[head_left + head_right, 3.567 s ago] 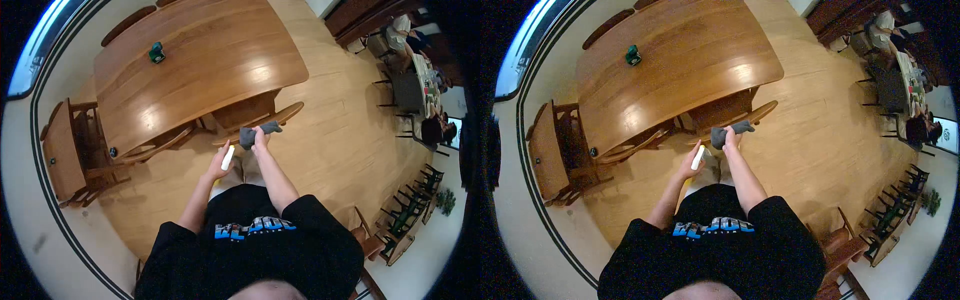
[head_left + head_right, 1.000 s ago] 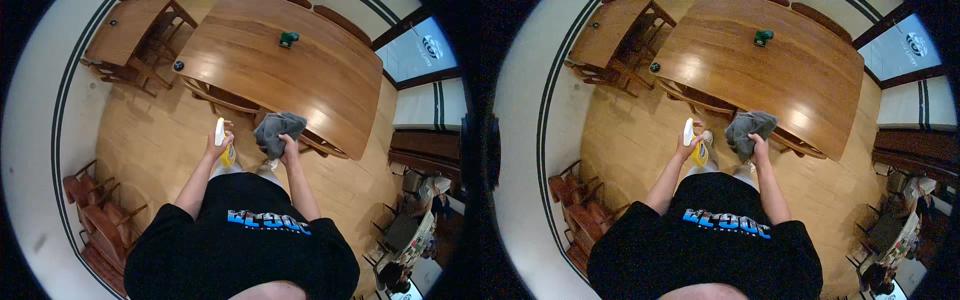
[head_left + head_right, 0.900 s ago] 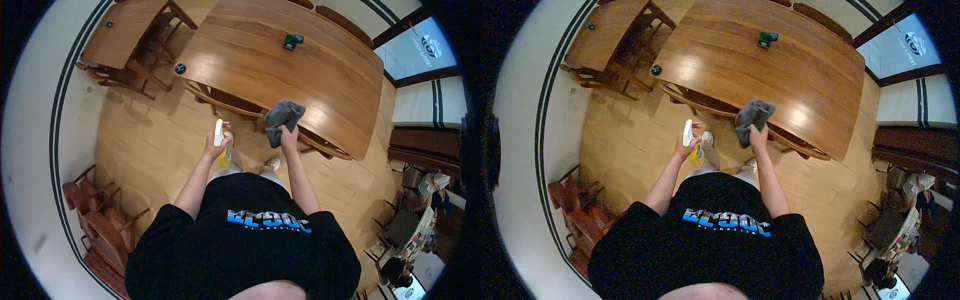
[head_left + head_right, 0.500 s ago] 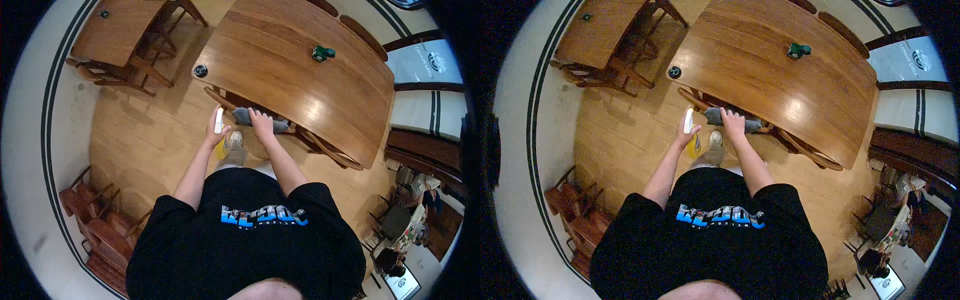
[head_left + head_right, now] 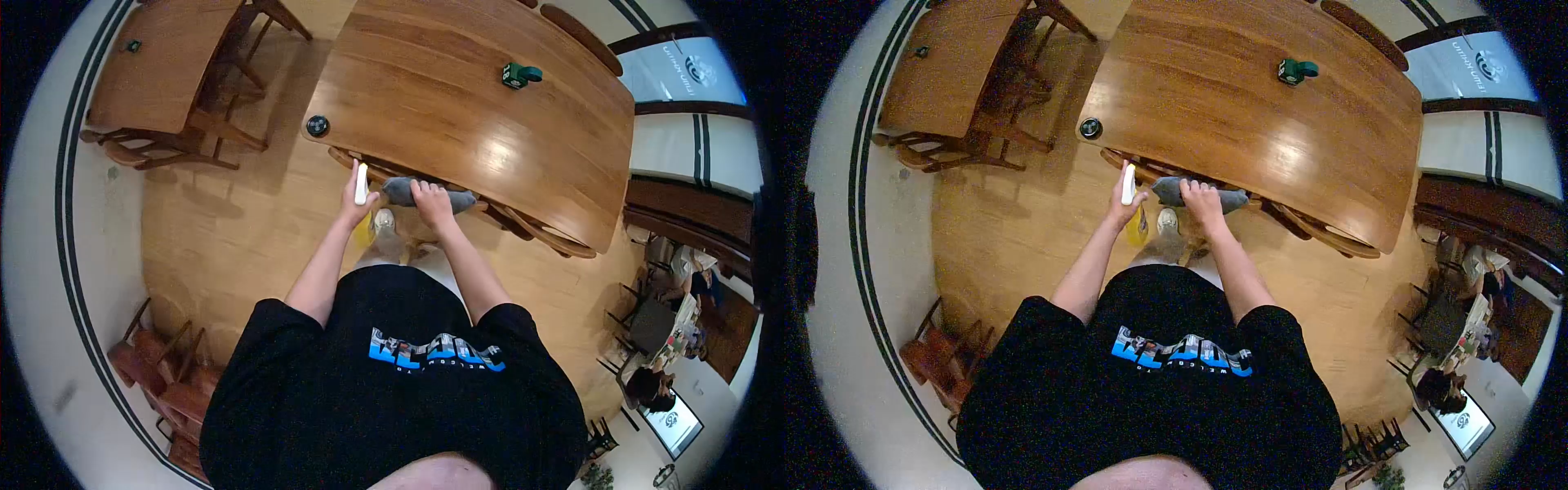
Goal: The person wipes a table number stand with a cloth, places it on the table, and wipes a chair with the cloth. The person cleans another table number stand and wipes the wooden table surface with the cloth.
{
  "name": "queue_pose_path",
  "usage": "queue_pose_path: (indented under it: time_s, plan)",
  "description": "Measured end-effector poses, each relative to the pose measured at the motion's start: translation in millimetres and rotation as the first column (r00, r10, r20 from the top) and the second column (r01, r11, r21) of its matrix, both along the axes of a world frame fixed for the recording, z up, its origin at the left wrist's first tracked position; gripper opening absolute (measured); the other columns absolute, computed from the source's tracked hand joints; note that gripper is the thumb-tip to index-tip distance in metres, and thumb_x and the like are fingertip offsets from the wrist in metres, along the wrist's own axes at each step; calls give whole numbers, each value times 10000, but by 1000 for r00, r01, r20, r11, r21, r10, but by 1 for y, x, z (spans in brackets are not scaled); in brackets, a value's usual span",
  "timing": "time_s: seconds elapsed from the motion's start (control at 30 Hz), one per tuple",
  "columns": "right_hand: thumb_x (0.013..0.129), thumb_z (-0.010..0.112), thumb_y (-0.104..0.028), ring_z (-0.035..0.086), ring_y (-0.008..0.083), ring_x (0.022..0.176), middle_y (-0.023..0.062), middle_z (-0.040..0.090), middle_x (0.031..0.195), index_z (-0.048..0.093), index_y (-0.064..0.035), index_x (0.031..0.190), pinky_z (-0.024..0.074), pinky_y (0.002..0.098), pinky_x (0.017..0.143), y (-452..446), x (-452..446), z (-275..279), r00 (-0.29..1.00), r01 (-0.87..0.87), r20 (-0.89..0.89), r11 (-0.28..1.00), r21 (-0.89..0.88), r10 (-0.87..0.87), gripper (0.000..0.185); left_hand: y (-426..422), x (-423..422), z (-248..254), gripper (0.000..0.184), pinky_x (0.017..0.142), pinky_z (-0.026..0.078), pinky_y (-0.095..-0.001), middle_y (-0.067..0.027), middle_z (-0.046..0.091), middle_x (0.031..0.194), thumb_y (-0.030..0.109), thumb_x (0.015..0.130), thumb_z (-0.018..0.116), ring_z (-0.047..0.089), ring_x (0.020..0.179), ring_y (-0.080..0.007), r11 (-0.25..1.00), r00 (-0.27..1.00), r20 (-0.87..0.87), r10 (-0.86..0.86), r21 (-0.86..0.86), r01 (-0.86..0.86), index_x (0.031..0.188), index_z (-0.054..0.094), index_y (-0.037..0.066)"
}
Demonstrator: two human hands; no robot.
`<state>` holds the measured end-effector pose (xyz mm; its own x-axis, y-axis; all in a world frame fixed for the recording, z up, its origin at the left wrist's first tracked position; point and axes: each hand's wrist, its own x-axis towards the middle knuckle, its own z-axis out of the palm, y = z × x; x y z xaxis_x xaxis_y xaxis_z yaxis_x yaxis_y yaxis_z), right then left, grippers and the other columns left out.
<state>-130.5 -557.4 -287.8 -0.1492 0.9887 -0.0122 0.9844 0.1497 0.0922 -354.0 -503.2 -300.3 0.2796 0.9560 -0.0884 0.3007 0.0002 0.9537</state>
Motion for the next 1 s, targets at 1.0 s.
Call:
queue_pose_path:
  time_s: [1.0]
  plan:
    - [997,532,-444,603,220,1121,54,636,1243,558,-140,1340,452,378,1035,-23,-22,271,-983,-77,-133,940,-332,-127,459,-113,-76,117,710,743,509,-277,-102,636,1282,-61,726,608,629,878,-161,977,968,147,205,25,-210,1414,503,79]
